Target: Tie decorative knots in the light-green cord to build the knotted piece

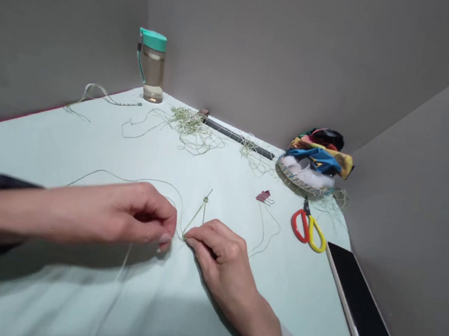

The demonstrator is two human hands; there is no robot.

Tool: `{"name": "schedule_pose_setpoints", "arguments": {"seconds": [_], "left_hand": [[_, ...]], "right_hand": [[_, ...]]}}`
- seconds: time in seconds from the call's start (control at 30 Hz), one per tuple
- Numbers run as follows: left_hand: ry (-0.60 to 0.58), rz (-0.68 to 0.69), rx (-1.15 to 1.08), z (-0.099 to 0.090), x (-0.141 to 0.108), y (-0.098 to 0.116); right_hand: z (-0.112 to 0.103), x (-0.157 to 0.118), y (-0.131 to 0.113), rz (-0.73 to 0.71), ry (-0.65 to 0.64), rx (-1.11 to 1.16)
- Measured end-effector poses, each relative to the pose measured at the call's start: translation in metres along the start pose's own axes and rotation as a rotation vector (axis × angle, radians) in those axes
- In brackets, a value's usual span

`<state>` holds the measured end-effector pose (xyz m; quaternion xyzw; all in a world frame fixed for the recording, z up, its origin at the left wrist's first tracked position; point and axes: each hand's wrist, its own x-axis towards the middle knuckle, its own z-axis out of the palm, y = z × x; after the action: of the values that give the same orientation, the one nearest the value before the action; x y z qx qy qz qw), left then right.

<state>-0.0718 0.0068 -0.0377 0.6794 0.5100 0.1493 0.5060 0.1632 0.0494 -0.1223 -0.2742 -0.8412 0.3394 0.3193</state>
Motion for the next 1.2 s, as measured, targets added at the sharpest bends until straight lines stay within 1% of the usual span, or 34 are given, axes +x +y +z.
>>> {"name": "schedule_pose_setpoints", "arguments": {"seconds": [0.03,0.07,0.1,0.13,0.2,0.3,0.37,0.4,0.47,0.5,0.53,0.57,0.63,0.7,0.73,0.8,0.87,1.0,1.1,1.2], "left_hand": [[0.010,0.080,0.197,-0.012,-0.001,0.009],[0.094,0.120,0.428,-0.024,0.001,0.017],[0.158,0.196,0.644,-0.036,0.006,0.025],[0.169,0.244,0.715,-0.047,0.013,0.032],[0.215,0.305,0.788,-0.067,0.037,0.042],[0.284,0.367,0.862,-0.093,0.082,0.045],[0.411,0.402,0.863,-0.103,0.103,0.038],[0.495,0.418,0.851,-0.104,0.109,0.032],[0.634,0.447,0.807,-0.096,0.107,0.016],[0.676,0.463,0.778,-0.086,0.100,0.008],[0.693,0.481,0.747,-0.072,0.090,0.000],[0.675,0.501,0.717,-0.057,0.078,-0.008],[0.583,0.534,0.657,-0.023,0.054,-0.019],[0.495,0.549,0.607,0.007,0.038,-0.026],[0.470,0.555,0.589,0.018,0.033,-0.029],[0.434,0.568,0.562,0.032,0.033,-0.033],[0.424,0.588,0.545,0.038,0.039,-0.037],[0.464,0.606,0.535,0.037,0.047,-0.044],[0.485,0.629,0.559,0.035,0.045,-0.045],[0.462,0.643,0.597,0.034,0.041,-0.044]], "right_hand": [[0.000,0.001,0.000,0.013,0.002,-0.001],[0.000,0.002,0.000,0.027,0.006,-0.001],[-0.001,0.003,0.000,0.042,0.010,0.001],[-0.001,0.005,-0.001,0.058,0.013,0.004],[-0.002,0.007,-0.002,0.091,0.021,0.014],[-0.003,0.009,-0.005,0.136,0.035,0.041],[-0.004,0.010,-0.006,0.160,0.045,0.066],[-0.004,0.010,-0.007,0.170,0.050,0.079],[-0.005,0.010,-0.007,0.186,0.058,0.109],[-0.005,0.010,-0.007,0.192,0.060,0.126],[-0.005,0.010,-0.007,0.198,0.063,0.143],[-0.006,0.010,-0.006,0.205,0.066,0.161],[-0.007,0.011,-0.005,0.222,0.077,0.198],[-0.008,0.011,-0.004,0.244,0.090,0.229],[-0.009,0.011,-0.004,0.254,0.094,0.241],[-0.009,0.011,-0.004,0.266,0.098,0.259],[-0.010,0.011,-0.005,0.267,0.101,0.265],[-0.008,0.010,-0.007,0.262,0.101,0.246],[-0.007,0.009,-0.007,0.255,0.101,0.216],[-0.006,0.008,-0.007,0.235,0.099,0.175]]}}
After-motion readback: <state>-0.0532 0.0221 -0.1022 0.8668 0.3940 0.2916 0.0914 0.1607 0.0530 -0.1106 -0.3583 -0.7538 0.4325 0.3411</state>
